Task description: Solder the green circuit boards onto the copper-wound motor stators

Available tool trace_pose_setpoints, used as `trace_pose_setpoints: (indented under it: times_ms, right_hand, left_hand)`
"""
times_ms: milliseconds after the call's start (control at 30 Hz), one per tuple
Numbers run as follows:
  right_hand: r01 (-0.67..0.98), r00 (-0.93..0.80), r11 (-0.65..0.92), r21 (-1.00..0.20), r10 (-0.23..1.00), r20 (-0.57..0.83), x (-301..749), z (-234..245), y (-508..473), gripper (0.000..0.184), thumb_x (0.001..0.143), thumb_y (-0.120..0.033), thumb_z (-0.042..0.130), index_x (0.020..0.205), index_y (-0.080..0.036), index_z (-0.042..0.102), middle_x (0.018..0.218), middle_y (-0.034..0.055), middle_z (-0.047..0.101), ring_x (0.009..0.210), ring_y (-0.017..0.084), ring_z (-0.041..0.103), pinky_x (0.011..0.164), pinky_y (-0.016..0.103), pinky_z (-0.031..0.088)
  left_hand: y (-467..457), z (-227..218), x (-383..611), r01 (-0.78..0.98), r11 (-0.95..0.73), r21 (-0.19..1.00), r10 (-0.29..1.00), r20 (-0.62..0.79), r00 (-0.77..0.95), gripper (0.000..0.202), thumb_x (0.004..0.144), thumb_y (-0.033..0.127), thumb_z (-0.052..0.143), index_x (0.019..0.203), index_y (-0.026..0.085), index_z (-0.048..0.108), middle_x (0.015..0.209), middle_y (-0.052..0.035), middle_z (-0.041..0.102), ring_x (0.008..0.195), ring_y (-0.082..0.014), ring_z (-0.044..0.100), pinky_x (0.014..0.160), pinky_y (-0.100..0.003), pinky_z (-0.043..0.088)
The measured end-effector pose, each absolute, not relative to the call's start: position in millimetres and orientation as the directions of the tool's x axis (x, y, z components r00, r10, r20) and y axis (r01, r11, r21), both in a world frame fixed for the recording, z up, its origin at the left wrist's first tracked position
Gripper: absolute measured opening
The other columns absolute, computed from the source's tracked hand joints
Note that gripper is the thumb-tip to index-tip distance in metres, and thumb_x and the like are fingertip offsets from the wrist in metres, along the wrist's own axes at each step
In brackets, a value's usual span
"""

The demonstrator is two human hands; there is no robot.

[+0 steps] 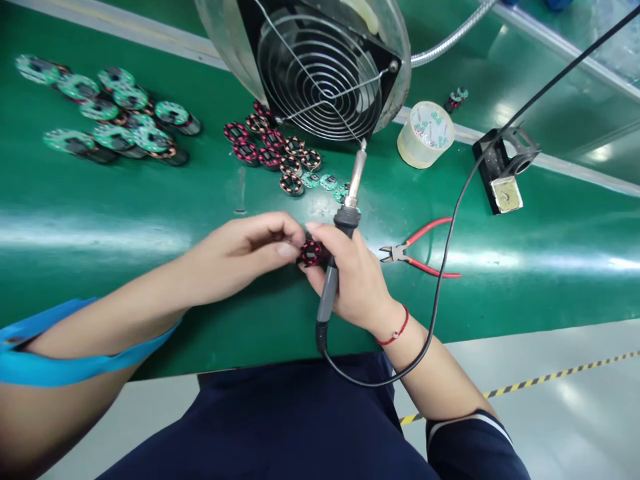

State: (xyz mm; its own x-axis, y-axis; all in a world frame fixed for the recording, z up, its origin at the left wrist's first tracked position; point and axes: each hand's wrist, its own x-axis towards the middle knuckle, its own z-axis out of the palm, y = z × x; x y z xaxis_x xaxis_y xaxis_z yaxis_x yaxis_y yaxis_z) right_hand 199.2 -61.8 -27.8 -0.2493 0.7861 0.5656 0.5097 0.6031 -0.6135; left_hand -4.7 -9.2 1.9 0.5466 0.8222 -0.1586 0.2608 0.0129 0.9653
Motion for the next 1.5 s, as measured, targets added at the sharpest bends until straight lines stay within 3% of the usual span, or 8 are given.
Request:
trace_pose_setpoints:
  times_ms: [233, 467, 633, 833, 1033, 1233, 1367, 1500]
  right_hand:
    - [0.580, -0.282, 0.568, -0.584, 0.812, 0.510, 197, -26, -64, 0.043, 0.109, -0.027, 0.059, 0.150, -0.034, 0.048, 0.119, 0.0043, 0.076, 0.095, 0.024, 0.076, 0.081, 0.040, 0.067]
    - [0.594, -0.283, 0.550, -0.587, 0.826, 0.488, 204, -24, -59, 0.052, 0.107, -0.024, 0.060, 0.154, -0.037, 0.042, 0.127, 0.0049, 0.079, 0.103, 0.028, 0.077, 0.097, 0.053, 0.065]
    - [0.611, -0.376, 0.597, -0.520, 0.796, 0.473, 199, -24, -61, 0.040, 0.108, -0.025, 0.054, 0.147, -0.035, 0.051, 0.115, 0.0042, 0.080, 0.097, 0.027, 0.077, 0.086, 0.048, 0.067]
    - [0.583, -0.391, 0.619, -0.527, 0.782, 0.486, 202, -23, -60, 0.041, 0.108, -0.021, 0.054, 0.148, -0.034, 0.051, 0.121, 0.0035, 0.081, 0.096, 0.025, 0.078, 0.079, 0.042, 0.066]
    - [0.598, -0.316, 0.560, -0.573, 0.822, 0.474, 209, -30, -52, 0.048, 0.106, -0.020, 0.061, 0.150, -0.036, 0.049, 0.124, 0.0041, 0.081, 0.102, 0.027, 0.076, 0.093, 0.048, 0.064]
    - [0.631, -0.354, 0.483, -0.607, 0.875, 0.329, 207, -32, -51, 0.043, 0.103, -0.020, 0.058, 0.144, -0.033, 0.054, 0.127, 0.0054, 0.079, 0.106, 0.027, 0.075, 0.096, 0.048, 0.064]
    - [0.582, -0.357, 0.497, -0.644, 0.867, 0.347, 218, -28, -49, 0.057, 0.097, -0.013, 0.055, 0.150, -0.031, 0.049, 0.134, 0.0072, 0.077, 0.122, 0.028, 0.074, 0.106, 0.052, 0.064]
    - [0.554, -0.112, 0.404, -0.728, 0.902, 0.416, 234, -38, -42, 0.054, 0.100, -0.015, 0.054, 0.150, -0.033, 0.046, 0.135, 0.0080, 0.073, 0.121, 0.025, 0.075, 0.107, 0.049, 0.065]
  left_hand:
    - [-12, -2, -1, 0.271, 0.036, 0.962, 0.847, -0.173, 0.502, 0.027, 0.093, 0.040, 0.063, 0.072, 0.022, 0.059, 0.063, 0.0029, 0.053, 0.061, -0.0140, 0.048, 0.056, -0.026, 0.039]
    - [-6, 4, -6, 0.133, 0.196, 0.971, 0.933, -0.227, 0.279, 0.026, 0.090, 0.040, 0.069, 0.075, 0.025, 0.054, 0.067, 0.0021, 0.057, 0.062, -0.0149, 0.052, 0.061, -0.030, 0.046]
    - [-7, 5, -1, 0.210, 0.132, 0.969, 0.865, -0.216, 0.454, 0.022, 0.083, 0.041, 0.074, 0.079, 0.023, 0.060, 0.067, 0.0024, 0.059, 0.063, -0.0148, 0.053, 0.056, -0.027, 0.043]
    - [-1, 5, -8, 0.222, 0.225, 0.949, 0.908, -0.287, 0.306, 0.016, 0.082, 0.032, 0.067, 0.072, 0.023, 0.060, 0.064, 0.0014, 0.056, 0.060, -0.0145, 0.049, 0.058, -0.029, 0.041]
    - [0, 2, -12, 0.212, 0.199, 0.957, 0.947, -0.244, 0.210, 0.017, 0.090, 0.032, 0.065, 0.078, 0.025, 0.057, 0.070, 0.0003, 0.060, 0.064, -0.0155, 0.054, 0.059, -0.030, 0.043]
    - [-4, -5, -13, 0.416, -0.017, 0.909, 0.935, -0.133, 0.328, 0.021, 0.094, 0.044, 0.065, 0.091, 0.025, 0.056, 0.078, 0.0013, 0.060, 0.067, -0.0164, 0.055, 0.060, -0.030, 0.047]
    - [-8, -12, -10, 0.437, -0.281, 0.855, 0.878, 0.045, 0.476, 0.036, 0.090, 0.036, 0.068, 0.121, 0.020, 0.062, 0.115, -0.0082, 0.068, 0.096, -0.0235, 0.065, 0.088, -0.040, 0.058]
    - [-12, -18, -1, 0.479, -0.486, 0.731, 0.760, 0.083, 0.645, 0.051, 0.091, 0.025, 0.064, 0.142, 0.014, 0.061, 0.132, -0.0154, 0.066, 0.120, -0.0325, 0.062, 0.107, -0.051, 0.055]
